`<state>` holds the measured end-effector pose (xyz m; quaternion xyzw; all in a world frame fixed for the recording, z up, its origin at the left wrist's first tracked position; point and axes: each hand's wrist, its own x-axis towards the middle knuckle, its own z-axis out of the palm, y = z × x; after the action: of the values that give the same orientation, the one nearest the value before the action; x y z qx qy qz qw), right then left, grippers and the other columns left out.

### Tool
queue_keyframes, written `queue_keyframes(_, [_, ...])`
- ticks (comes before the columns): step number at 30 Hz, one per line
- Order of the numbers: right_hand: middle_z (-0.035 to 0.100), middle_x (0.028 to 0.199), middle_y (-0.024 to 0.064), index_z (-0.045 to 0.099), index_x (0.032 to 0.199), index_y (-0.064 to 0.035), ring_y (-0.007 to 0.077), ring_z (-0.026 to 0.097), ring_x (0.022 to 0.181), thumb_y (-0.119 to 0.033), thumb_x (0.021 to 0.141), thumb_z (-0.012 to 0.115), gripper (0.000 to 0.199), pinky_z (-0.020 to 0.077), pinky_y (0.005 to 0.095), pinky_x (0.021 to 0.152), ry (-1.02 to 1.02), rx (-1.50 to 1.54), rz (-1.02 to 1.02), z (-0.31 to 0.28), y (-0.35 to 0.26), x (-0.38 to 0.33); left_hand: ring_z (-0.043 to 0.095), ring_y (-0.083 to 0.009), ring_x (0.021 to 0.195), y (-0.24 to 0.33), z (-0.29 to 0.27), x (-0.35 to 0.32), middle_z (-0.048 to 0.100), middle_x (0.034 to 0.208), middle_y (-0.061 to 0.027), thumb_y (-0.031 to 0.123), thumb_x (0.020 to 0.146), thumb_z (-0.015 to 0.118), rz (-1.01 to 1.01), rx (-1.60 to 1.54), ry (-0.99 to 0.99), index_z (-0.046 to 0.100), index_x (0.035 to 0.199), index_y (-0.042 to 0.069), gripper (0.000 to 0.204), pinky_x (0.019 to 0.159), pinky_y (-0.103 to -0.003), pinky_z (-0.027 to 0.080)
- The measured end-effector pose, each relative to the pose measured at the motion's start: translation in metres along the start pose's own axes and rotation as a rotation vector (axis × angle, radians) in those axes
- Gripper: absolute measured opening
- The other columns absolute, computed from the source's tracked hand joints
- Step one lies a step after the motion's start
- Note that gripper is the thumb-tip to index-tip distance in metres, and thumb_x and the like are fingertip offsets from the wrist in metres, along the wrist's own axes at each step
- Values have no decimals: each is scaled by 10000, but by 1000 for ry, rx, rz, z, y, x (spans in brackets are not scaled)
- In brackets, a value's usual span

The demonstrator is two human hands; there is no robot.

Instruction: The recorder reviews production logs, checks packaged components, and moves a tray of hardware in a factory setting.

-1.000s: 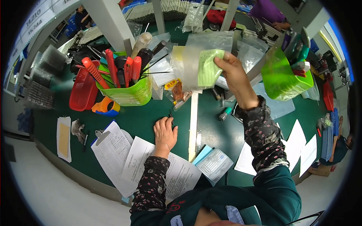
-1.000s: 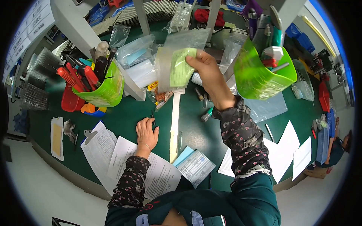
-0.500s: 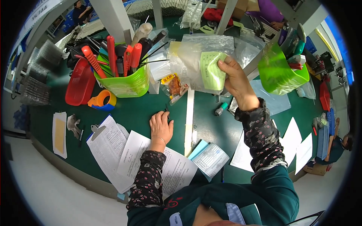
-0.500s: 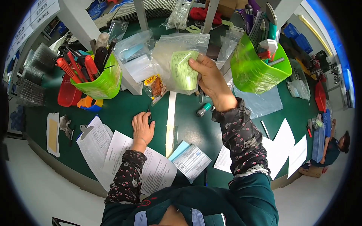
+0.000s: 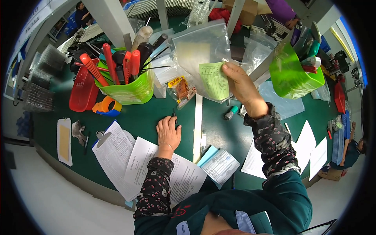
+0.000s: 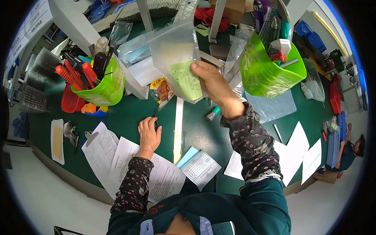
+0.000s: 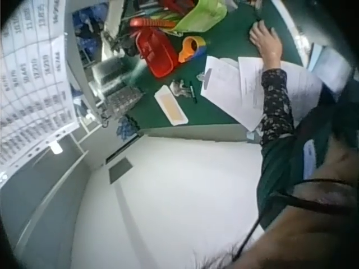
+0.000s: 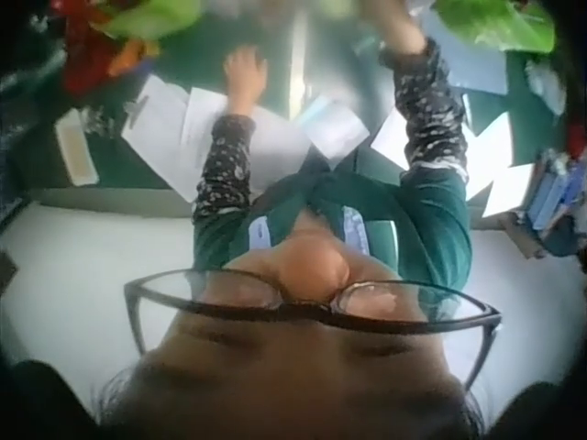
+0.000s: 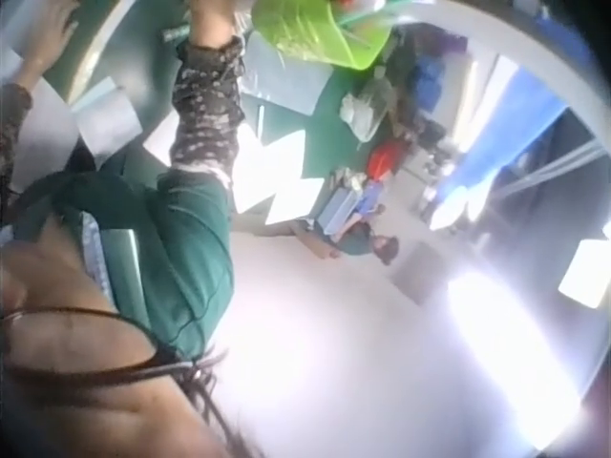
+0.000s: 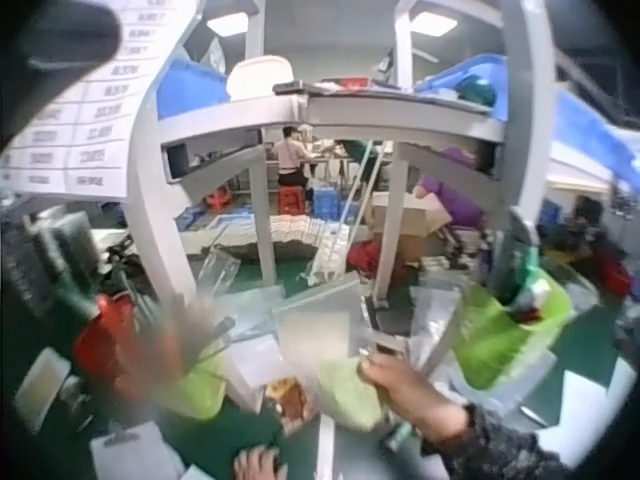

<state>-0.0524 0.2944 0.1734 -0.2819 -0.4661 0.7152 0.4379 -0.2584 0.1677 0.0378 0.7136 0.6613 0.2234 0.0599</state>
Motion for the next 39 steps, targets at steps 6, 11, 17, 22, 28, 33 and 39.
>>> queue_keyframes(6, [551, 890, 52, 499, 957, 3, 101, 521, 818, -210, 817, 437, 262, 400, 217, 733, -106, 38, 74, -3, 1, -10, 351, -279, 951, 2, 0, 0, 400, 1006, -110, 175, 709, 513, 5, 9, -7, 415, 1007, 58, 335, 835, -383, 264])
queue_keyframes(11, [547, 807, 7, 546, 862, -16, 48, 477, 764, -208, 814, 455, 217, 382, 196, 695, -351, -256, 293, 2, 19, -35, 332, -300, 988, -10, -1, -4, 389, 1058, -136, 265, 664, 574, 65, -369, 71, 374, 1071, 19, 516, 855, -410, 252])
queue_keyframes(17, [544, 856, 4, 522, 936, -19, 69, 459, 813, -158, 812, 449, 199, 359, 217, 747, -633, -465, 283, 2, 59, -42, 431, -185, 907, 15, -19, -14, 450, 1039, -106, 240, 681, 619, -104, -1225, -67, 395, 1078, -16, 523, 801, -289, 330])
queue_keyframes(22, [544, 875, 72, 510, 939, 22, 140, 477, 861, -53, 705, 468, 250, 364, 249, 774, -124, -282, 131, -10, 77, -10, 483, -98, 665, 6, -6, -30, 509, 744, -31, 118, 779, 506, -363, -1265, -46, 512, 851, 7, 132, 619, -216, 385])
queue_keyframes(28, [512, 963, 149, 450, 1007, 73, 180, 473, 900, -82, 693, 465, 350, 372, 242, 745, 653, -509, 160, -32, 133, 58, 496, -208, 635, 4, 16, -32, 509, 693, -96, 136, 788, 450, -113, -589, -33, 517, 788, 30, 125, 587, -305, 391])
queue_keyframes(33, [483, 943, 207, 465, 960, 72, 299, 448, 841, -188, 697, 505, 373, 379, 325, 719, 685, -581, 144, -29, 135, 75, 493, -272, 680, 5, 20, -32, 515, 714, -123, 145, 767, 464, -124, -609, -60, 522, 774, 29, 130, 616, -341, 386])
queue_keyframes(39, [453, 846, 136, 500, 865, -44, 294, 442, 806, -220, 706, 496, 237, 385, 380, 670, 682, -1396, -403, -27, 93, 75, 476, -296, 683, 1, 17, -34, 508, 712, -131, 134, 757, 464, -96, -576, -54, 521, 776, 38, 113, 623, -364, 371])
